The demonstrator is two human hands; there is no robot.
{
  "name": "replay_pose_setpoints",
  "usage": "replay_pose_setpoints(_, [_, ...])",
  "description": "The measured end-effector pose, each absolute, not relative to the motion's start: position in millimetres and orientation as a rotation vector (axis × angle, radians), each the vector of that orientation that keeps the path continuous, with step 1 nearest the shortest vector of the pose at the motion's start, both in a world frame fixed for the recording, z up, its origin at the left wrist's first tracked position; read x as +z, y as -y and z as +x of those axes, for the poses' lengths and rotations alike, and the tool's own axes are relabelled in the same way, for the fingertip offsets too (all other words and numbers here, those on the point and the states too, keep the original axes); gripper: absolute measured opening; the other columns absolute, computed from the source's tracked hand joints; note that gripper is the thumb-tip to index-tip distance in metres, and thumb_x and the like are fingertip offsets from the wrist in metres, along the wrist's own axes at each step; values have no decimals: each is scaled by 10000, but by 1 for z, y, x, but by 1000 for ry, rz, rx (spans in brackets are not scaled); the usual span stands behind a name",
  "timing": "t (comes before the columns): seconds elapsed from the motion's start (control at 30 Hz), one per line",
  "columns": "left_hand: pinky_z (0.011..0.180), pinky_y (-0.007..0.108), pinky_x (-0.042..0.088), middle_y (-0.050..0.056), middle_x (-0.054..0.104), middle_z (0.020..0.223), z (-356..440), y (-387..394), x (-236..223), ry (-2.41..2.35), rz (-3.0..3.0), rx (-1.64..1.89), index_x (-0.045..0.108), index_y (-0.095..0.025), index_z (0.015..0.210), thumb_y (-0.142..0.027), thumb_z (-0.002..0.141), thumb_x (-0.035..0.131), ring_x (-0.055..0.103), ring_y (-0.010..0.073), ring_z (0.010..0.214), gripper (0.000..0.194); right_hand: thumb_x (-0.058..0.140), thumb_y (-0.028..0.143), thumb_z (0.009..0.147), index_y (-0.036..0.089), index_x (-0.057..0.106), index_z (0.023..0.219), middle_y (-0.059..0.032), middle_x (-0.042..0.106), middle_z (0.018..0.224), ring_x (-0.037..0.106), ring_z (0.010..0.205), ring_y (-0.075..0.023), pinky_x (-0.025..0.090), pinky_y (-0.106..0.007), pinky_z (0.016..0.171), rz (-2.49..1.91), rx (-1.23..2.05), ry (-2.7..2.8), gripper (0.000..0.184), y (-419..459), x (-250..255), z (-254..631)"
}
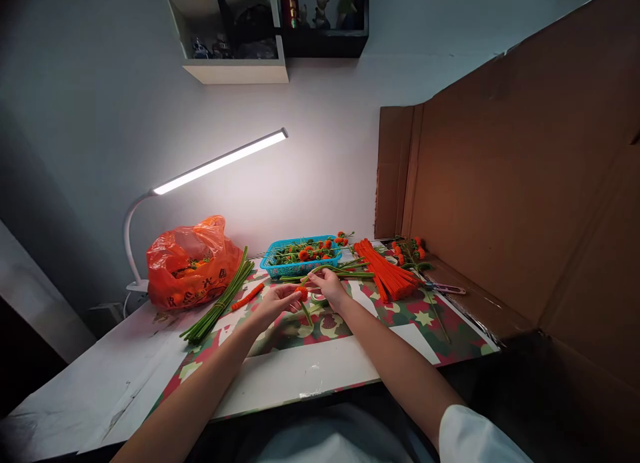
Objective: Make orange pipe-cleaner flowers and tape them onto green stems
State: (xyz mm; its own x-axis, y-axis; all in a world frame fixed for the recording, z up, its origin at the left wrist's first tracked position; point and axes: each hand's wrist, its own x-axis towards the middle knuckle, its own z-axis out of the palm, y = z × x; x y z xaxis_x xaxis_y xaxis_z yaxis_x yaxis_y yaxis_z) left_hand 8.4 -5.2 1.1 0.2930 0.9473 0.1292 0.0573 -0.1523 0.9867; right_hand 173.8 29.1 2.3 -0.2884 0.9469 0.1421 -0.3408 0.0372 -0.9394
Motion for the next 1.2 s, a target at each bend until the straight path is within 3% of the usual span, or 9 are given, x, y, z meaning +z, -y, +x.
replay_pose_setpoints(0.27, [581, 222, 497, 39, 681, 768, 9, 8, 7, -1001, 1377, 1237, 646, -135, 853, -378, 582, 801, 613, 126, 633, 396, 822, 391, 507, 176, 635, 765, -5, 673, 767, 630, 704, -139, 471, -260, 667, -700, 1503, 1249, 385, -24, 4, 174])
replay_pose_setpoints(0.47, [590, 232, 520, 50, 679, 677, 6, 2, 5, -986, 1190, 1282, 653, -112, 801, -456, 611, 770, 609, 110, 548, 410, 814, 417, 499, 161, 673, 734, -8, 666, 694, 605, 654, -140, 446, -270, 643, -729, 1422, 1390, 376, -25, 2, 176])
replay_pose_setpoints(0.7, [653, 233, 544, 64, 712, 778, 3, -2, 5, -922, 994, 1294, 639, -129, 899, -236, 677, 757, 652, 116, 612, 274, 794, 464, 503, 163, 622, 678, 9, 640, 614, 566, 552, -113, 430, -251, 580, -757, 1439, 1497, 389, -24, 2, 172])
replay_pose_setpoints(0.8, [655, 234, 552, 72, 717, 856, 2, -2, 6, -874, 962, 1322, 625, -144, 922, -199, 687, 735, 673, 135, 692, 265, 732, 519, 570, 164, 611, 626, -2, 622, 558, 552, 516, -121, 430, -260, 563, -703, 1420, 1644, 379, -21, 3, 171])
replay_pose_setpoints(1.0, [681, 314, 567, 41, 701, 783, 0, -2, 6, -824, 999, 1296, 631, -147, 837, -310, 639, 775, 663, 161, 703, 294, 658, 490, 661, 180, 608, 590, 49, 475, 446, 396, 429, -81, 306, -218, 452, -707, 1267, 1796, 322, -21, -2, 171])
replay_pose_setpoints(1.2, [708, 278, 545, 53, 709, 790, -1, -7, 3, -870, 961, 1413, 645, -139, 808, -337, 618, 790, 668, 157, 736, 310, 628, 506, 683, 178, 609, 578, 47, 440, 436, 349, 424, -81, 262, -225, 444, -679, 1294, 1796, 345, -21, -3, 166])
